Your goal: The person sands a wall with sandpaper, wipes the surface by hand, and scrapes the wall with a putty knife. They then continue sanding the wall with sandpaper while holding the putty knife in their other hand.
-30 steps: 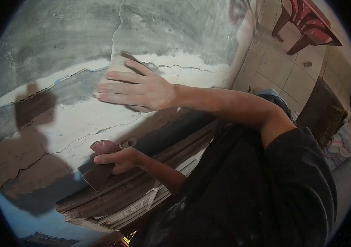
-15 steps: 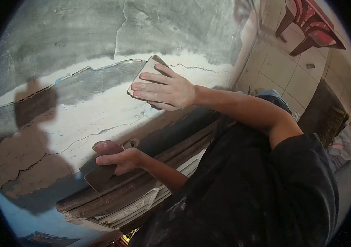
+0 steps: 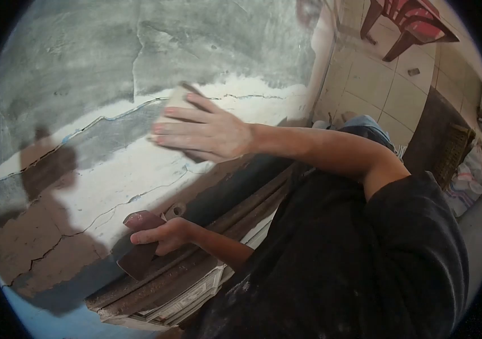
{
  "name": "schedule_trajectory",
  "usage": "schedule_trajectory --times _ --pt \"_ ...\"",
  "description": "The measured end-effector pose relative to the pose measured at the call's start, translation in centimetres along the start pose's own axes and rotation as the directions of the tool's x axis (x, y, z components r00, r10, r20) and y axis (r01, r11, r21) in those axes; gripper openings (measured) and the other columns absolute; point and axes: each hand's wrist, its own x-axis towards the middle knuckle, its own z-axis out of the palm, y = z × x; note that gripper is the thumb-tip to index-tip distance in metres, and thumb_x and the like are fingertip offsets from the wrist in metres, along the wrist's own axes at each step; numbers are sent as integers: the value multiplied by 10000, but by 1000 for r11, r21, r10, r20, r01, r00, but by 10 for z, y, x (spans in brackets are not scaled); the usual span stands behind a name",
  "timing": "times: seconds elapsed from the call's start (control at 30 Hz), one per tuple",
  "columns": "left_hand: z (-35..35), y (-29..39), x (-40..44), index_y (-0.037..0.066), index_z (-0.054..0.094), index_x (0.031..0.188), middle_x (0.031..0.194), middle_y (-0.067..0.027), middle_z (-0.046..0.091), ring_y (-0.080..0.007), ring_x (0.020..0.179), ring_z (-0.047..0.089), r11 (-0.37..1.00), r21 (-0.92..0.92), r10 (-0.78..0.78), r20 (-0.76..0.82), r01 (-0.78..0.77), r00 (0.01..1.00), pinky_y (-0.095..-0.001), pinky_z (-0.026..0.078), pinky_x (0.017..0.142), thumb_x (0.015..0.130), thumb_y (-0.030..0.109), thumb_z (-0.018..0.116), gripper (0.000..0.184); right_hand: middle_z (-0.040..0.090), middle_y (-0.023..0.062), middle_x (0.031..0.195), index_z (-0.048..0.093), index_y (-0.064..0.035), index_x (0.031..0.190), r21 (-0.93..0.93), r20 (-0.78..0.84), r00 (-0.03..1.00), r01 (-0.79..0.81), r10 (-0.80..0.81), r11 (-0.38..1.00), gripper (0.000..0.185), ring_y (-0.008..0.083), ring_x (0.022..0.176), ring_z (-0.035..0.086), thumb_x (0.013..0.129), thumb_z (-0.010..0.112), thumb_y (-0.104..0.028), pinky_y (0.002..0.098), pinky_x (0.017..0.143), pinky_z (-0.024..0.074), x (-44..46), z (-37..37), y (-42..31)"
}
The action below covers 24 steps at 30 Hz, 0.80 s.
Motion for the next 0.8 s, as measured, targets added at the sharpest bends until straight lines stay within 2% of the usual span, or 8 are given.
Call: schedule_trajectory --times 0.07,0.2,0.3,0.43,0.5,0.57,0.67,0.8 --pt "-3 -8 2 -179 512 1040 1008 -234 600 -245 888 621 1000 -28 -9 -27 8 1000 -311 559 781 1010 372 368 569 518 30 1362 531 -118 1320 85 -54 999 4 1 996 473 256 1323 396 865 615 -215 482 1150 136 29 0 -13" --pt "-5 -16 4 -175 506 1039 1034 -231 592 -239 898 617 999 -19 -26 -24 26 999 -312 557 784 1008 377 373 569 522 32 1361 548 -115 1302 -21 -32 995 90 -91 996 486 254 1334 383 853 630 -281 482 1151 130 -9 13 14" --pt "-3 -16 4 -179 491 1058 1043 -234 591 -239 905 616 998 -2 59 -28 -59 998 -311 558 783 1003 387 386 579 523 37 1359 540 -136 1315 -53 55 998 44 -41 998 488 258 1344 367 854 623 -270 487 1156 118 -48 10 32" --pt "0 -4 -1 -187 468 1094 1060 -245 589 -248 914 617 1000 -1 -27 -31 27 999 -322 554 786 1001 390 392 589 486 39 1395 527 -144 1331 80 -15 1000 -9 10 997 478 261 1343 366 862 594 -210 485 1152 124 16 2 -8" --pt "1 0 -2 -190 457 1108 1063 -248 587 -249 915 617 998 63 -28 -54 32 998 -322 555 783 1002 385 391 588 470 28 1408 518 -132 1338 -10 47 995 83 -82 996 476 269 1342 365 875 580 -225 489 1148 133 16 3 -2" --pt "2 -3 -1 -189 458 1108 1067 -250 584 -251 918 616 999 -9 -44 -61 44 997 -324 552 785 1001 384 395 587 463 27 1414 508 -132 1347 -125 90 982 177 -166 976 494 272 1347 356 874 586 -250 492 1148 126 -8 8 16" --pt "1 -13 0 -185 462 1105 1059 -247 583 -249 922 614 999 -25 -27 -87 25 996 -319 553 778 999 385 403 583 440 38 1431 478 -131 1368 87 156 986 50 -63 995 560 280 1357 336 861 608 -330 496 1152 84 -30 1 23" --pt "6 -3 -1 -175 468 1089 1037 -232 583 -243 928 611 998 -48 -55 -108 51 993 -314 553 767 997 392 406 577 419 56 1448 392 -144 1421 183 80 997 -23 8 983 695 289 1372 311 840 622 -447 496 1141 75 8 8 -8"
